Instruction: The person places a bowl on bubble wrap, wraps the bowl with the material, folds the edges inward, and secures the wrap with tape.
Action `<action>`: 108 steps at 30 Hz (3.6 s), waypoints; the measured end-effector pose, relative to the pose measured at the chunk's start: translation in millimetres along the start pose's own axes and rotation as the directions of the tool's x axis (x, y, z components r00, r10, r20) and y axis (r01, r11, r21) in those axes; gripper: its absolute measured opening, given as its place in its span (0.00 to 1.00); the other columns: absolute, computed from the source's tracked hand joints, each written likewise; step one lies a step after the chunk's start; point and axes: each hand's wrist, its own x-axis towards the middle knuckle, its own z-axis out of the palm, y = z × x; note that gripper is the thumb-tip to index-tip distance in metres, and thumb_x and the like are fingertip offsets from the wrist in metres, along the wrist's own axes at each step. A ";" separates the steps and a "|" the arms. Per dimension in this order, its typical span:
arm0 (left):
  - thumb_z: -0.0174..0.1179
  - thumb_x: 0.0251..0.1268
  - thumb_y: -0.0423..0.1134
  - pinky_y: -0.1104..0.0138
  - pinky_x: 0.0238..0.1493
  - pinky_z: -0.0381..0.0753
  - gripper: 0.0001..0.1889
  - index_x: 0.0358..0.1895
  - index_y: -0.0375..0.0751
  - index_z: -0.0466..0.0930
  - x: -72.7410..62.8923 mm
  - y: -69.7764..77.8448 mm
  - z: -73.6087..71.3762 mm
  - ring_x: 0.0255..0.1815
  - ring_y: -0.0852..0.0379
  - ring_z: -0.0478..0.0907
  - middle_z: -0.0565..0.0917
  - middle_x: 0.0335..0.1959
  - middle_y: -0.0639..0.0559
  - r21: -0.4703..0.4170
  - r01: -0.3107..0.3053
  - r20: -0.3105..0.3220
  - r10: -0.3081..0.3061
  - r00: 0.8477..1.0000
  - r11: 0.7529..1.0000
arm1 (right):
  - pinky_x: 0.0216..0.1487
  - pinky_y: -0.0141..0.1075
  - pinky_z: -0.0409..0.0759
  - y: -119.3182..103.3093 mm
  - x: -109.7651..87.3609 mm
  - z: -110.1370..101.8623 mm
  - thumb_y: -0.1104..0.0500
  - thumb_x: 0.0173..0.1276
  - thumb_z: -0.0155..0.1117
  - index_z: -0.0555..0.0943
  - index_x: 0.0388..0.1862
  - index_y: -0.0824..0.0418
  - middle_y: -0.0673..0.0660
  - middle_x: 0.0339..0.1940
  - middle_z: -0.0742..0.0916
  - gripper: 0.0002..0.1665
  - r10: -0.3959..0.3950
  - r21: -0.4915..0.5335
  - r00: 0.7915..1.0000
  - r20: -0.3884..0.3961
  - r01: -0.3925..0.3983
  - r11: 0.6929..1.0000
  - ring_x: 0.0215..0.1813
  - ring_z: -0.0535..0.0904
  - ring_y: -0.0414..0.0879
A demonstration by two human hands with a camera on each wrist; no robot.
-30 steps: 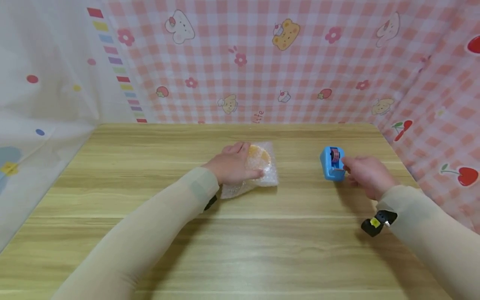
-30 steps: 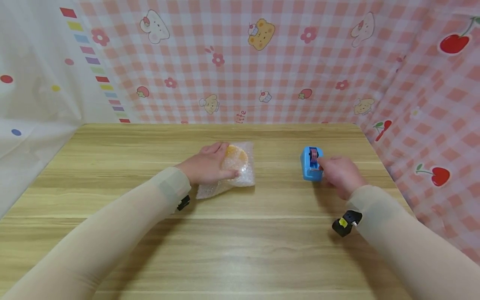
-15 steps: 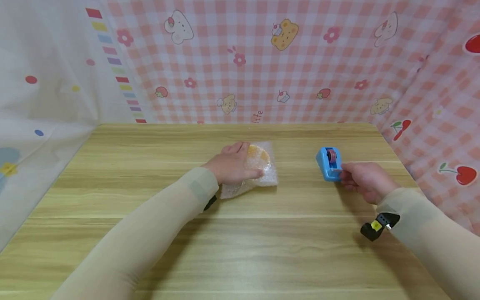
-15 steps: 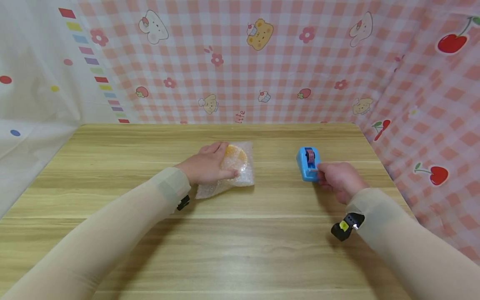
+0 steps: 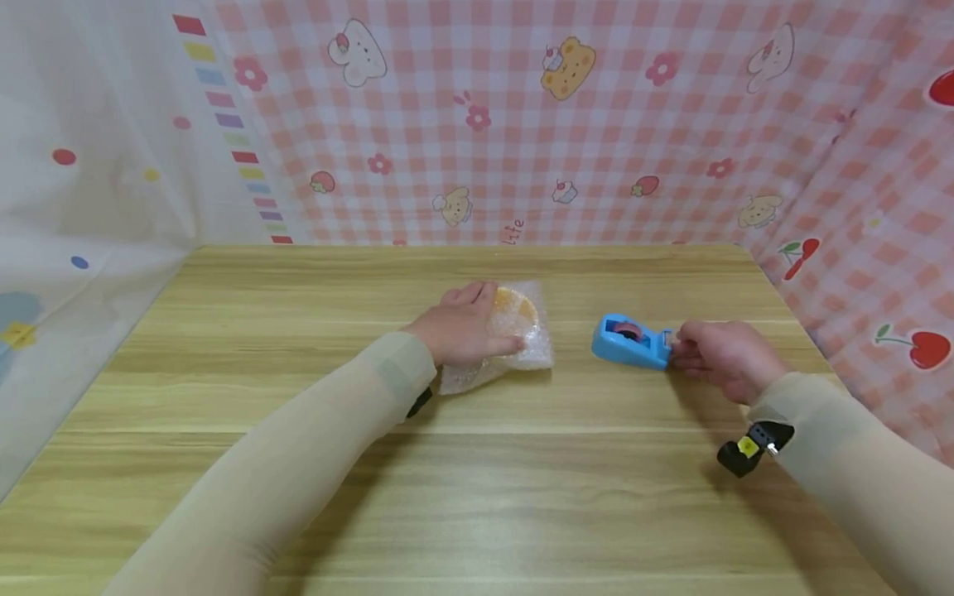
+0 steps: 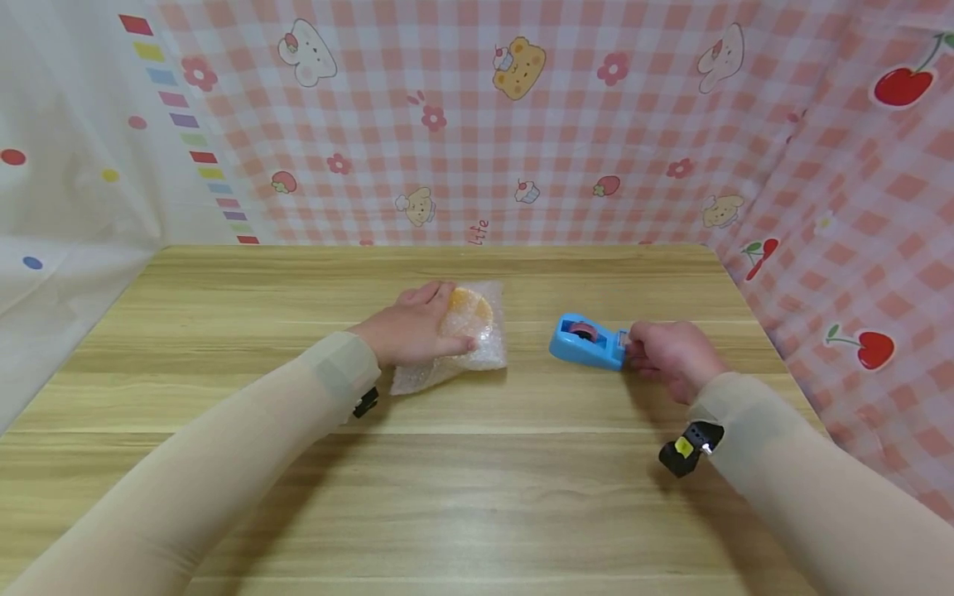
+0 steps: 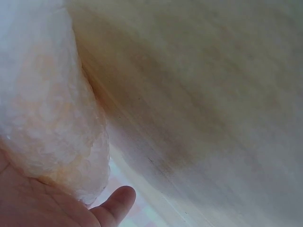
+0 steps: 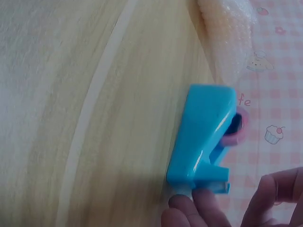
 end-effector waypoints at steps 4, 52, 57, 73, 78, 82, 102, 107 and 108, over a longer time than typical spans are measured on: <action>0.47 0.66 0.81 0.50 0.88 0.47 0.62 0.87 0.40 0.35 -0.3 0.1 -0.2 0.89 0.39 0.40 0.41 0.89 0.42 -0.006 -0.005 0.000 0.005 1.000 1.000 | 0.66 0.43 0.85 0.8 1.9 -4.5 0.50 0.84 0.46 0.79 0.62 0.73 0.48 0.45 0.92 0.29 -0.015 -0.075 0.999 0.039 0.018 0.997 0.51 0.86 0.38; 0.46 0.66 0.81 0.50 0.87 0.50 0.62 0.87 0.40 0.35 -1.3 2.8 -0.9 0.89 0.39 0.41 0.42 0.89 0.42 0.010 0.009 -0.003 -0.009 1.000 1.000 | 0.50 0.39 0.90 18.1 -12.8 10.7 0.49 0.88 0.39 0.72 0.60 0.71 0.49 0.40 0.92 0.26 0.072 0.074 0.982 0.172 -0.086 0.994 0.43 0.90 0.43; 0.46 0.66 0.82 0.50 0.87 0.49 0.62 0.87 0.40 0.34 -1.7 2.4 -0.7 0.89 0.39 0.41 0.42 0.89 0.42 0.010 0.010 0.003 -0.010 1.000 1.000 | 0.49 0.39 0.89 17.0 -11.8 7.3 0.50 0.88 0.39 0.73 0.58 0.72 0.50 0.39 0.91 0.26 0.067 0.008 0.982 0.176 -0.070 0.998 0.42 0.89 0.43; 0.46 0.66 0.82 0.50 0.87 0.50 0.63 0.87 0.40 0.34 0.4 2.3 -0.4 0.89 0.38 0.41 0.41 0.89 0.41 0.009 0.010 0.008 -0.010 1.000 1.000 | 0.50 0.38 0.88 17.0 -9.7 -0.9 0.45 0.87 0.39 0.71 0.67 0.80 0.63 0.52 0.88 0.37 0.024 -0.235 0.992 0.123 0.006 0.972 0.46 0.85 0.44; 0.47 0.66 0.81 0.49 0.87 0.50 0.63 0.87 0.40 0.35 0.6 2.6 -0.1 0.89 0.38 0.42 0.42 0.89 0.42 0.003 0.015 0.008 -0.015 1.000 1.000 | 0.51 0.37 0.87 15.9 -9.0 -0.2 0.42 0.87 0.39 0.69 0.68 0.80 0.67 0.55 0.83 0.40 0.003 -0.274 0.998 0.056 0.012 0.962 0.48 0.83 0.45; 0.48 0.66 0.81 0.49 0.87 0.51 0.63 0.87 0.40 0.35 -0.2 2.6 -0.2 0.89 0.37 0.42 0.42 0.89 0.41 -0.003 0.011 0.001 -0.011 1.000 1.000 | 0.47 0.35 0.85 14.8 -8.5 -0.7 0.41 0.87 0.38 0.73 0.60 0.75 0.57 0.46 0.82 0.36 -0.003 -0.287 1.000 0.018 0.008 0.958 0.45 0.81 0.45; 0.46 0.65 0.82 0.48 0.87 0.52 0.63 0.87 0.40 0.35 1.1 1.0 1.0 0.89 0.37 0.42 0.42 0.89 0.42 0.010 0.010 -0.003 -0.010 1.000 1.000 | 0.44 0.34 0.76 12.5 -5.2 1.2 0.46 0.85 0.50 0.79 0.60 0.72 0.50 0.37 0.80 0.29 -0.022 -0.269 0.998 0.051 0.035 0.963 0.43 0.73 0.46; 0.46 0.65 0.82 0.48 0.87 0.52 0.63 0.87 0.41 0.35 1.4 0.7 1.1 0.89 0.37 0.42 0.42 0.89 0.42 0.005 0.011 0.001 -0.011 1.000 1.000 | 0.39 0.34 0.73 14.2 -3.8 -0.3 0.49 0.84 0.55 0.85 0.53 0.68 0.45 0.30 0.80 0.23 -0.031 -0.232 0.997 0.069 0.046 0.972 0.36 0.71 0.42; 0.46 0.65 0.82 0.48 0.87 0.52 0.63 0.87 0.41 0.35 1.4 0.6 1.1 0.89 0.37 0.42 0.42 0.89 0.42 0.007 0.010 0.001 -0.010 1.000 1.000 | 0.38 0.34 0.73 14.2 -3.6 -0.1 0.49 0.84 0.56 0.85 0.53 0.68 0.45 0.29 0.80 0.23 -0.034 -0.226 0.997 0.070 0.049 0.973 0.35 0.71 0.42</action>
